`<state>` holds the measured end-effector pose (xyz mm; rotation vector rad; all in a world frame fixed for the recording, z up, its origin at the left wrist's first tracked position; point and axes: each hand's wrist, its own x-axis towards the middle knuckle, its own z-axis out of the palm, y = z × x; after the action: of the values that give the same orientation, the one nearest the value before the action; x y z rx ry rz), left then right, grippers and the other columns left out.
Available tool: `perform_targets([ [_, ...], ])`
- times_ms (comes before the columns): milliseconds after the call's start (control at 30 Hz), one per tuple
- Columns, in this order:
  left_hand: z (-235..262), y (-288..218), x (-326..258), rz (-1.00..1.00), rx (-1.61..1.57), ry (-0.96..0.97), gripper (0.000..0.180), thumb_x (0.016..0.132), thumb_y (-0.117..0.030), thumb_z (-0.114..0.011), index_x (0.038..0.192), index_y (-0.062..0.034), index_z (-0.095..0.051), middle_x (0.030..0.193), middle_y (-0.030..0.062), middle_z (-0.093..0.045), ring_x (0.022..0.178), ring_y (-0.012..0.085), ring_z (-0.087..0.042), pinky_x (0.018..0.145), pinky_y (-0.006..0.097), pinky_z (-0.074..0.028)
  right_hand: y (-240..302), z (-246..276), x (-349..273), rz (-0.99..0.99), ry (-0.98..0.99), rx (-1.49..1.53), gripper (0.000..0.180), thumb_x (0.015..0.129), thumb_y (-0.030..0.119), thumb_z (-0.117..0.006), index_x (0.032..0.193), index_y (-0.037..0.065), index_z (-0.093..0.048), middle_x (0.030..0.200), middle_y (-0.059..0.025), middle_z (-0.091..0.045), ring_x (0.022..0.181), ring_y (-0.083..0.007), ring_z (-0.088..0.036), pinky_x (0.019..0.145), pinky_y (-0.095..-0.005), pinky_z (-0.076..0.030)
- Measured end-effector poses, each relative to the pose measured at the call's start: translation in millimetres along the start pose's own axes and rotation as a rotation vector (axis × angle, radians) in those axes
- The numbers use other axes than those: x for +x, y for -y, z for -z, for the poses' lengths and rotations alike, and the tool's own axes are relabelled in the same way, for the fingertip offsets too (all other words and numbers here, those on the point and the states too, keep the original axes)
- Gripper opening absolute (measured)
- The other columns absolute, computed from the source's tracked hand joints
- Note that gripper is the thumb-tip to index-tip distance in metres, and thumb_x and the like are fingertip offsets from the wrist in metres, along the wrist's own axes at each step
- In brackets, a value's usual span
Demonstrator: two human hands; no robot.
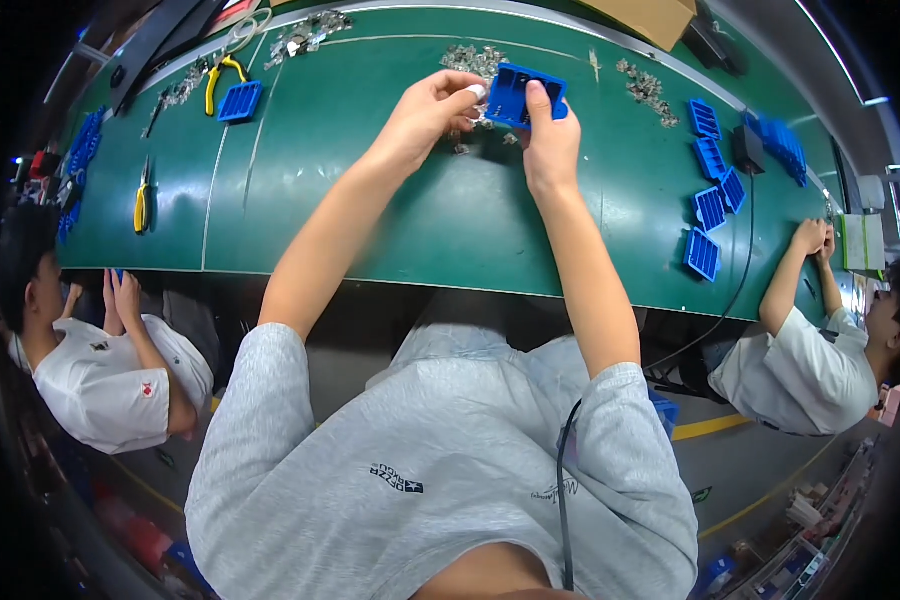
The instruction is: Manually picking up small metal parts and placing them into a blue plastic container on an assembly line.
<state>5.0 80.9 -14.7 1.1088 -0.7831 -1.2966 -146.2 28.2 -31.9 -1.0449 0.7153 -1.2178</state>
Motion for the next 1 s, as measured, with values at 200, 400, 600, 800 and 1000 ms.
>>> perform_targets([
  [200, 1.4, -6.1, -6.1, -0.179, 0.270, 0.057, 0.023, 0.092, -0.019, -0.060, 0.109, -0.0032, -0.062, 0.084, -0.0003, -0.060, 0.071, 0.0053, -0.051, 0.064, 0.021, -0.042, 8.6, 1.2, 1.6, -0.140, 0.130, 0.201, 0.035, 0.095, 0.032, -0.057, 0.110, 0.001, -0.054, 0.098, -0.0081, -0.064, 0.084, -0.0175, -0.066, 0.074, -0.0317, -0.057],
  [400, 6.6, -1.5, -2.8, -0.190, 0.377, 0.062, 0.025, 0.091, -0.023, -0.062, 0.107, -0.0041, -0.062, 0.084, -0.0002, -0.060, 0.071, 0.0053, -0.050, 0.064, 0.020, -0.042, 11.1, 0.0, -0.9, -0.130, 0.138, 0.219, 0.035, 0.095, 0.033, -0.057, 0.110, 0.001, -0.054, 0.098, -0.0078, -0.063, 0.084, -0.0164, -0.065, 0.073, -0.0307, -0.056],
  [600, 7.8, -2.8, -1.1, -0.146, 0.292, 0.113, 0.026, 0.092, -0.023, -0.061, 0.109, -0.0040, -0.060, 0.087, -0.0003, -0.059, 0.073, 0.0055, -0.050, 0.065, 0.021, -0.042, 5.3, 7.7, 3.6, -0.138, 0.165, 0.096, 0.040, 0.097, 0.032, -0.051, 0.117, -0.002, -0.049, 0.110, -0.0159, -0.061, 0.095, -0.0264, -0.066, 0.083, -0.0395, -0.056],
  [800, 16.5, -3.4, 8.3, -0.632, 0.572, -0.116, 0.015, 0.091, -0.012, -0.059, 0.103, -0.0036, -0.062, 0.091, 0.0038, -0.060, 0.082, 0.0138, -0.057, 0.072, 0.027, -0.047, 12.8, -5.3, -3.0, -0.226, 0.247, 0.121, 0.045, 0.101, 0.034, -0.039, 0.123, -0.005, -0.045, 0.112, -0.0205, -0.059, 0.098, -0.0337, -0.065, 0.087, -0.0433, -0.055],
  [1000, 7.3, -0.3, 2.9, -0.942, 0.896, -0.148, 0.014, 0.088, -0.008, -0.061, 0.100, -0.0039, -0.063, 0.099, 0.0088, -0.062, 0.092, 0.0247, -0.059, 0.074, 0.032, -0.049, 9.6, -14.2, -9.6, -0.317, 0.349, 0.128, 0.052, 0.101, 0.041, -0.024, 0.125, -0.001, -0.045, 0.119, -0.0160, -0.056, 0.110, -0.0278, -0.058, 0.097, -0.0491, -0.048],
])
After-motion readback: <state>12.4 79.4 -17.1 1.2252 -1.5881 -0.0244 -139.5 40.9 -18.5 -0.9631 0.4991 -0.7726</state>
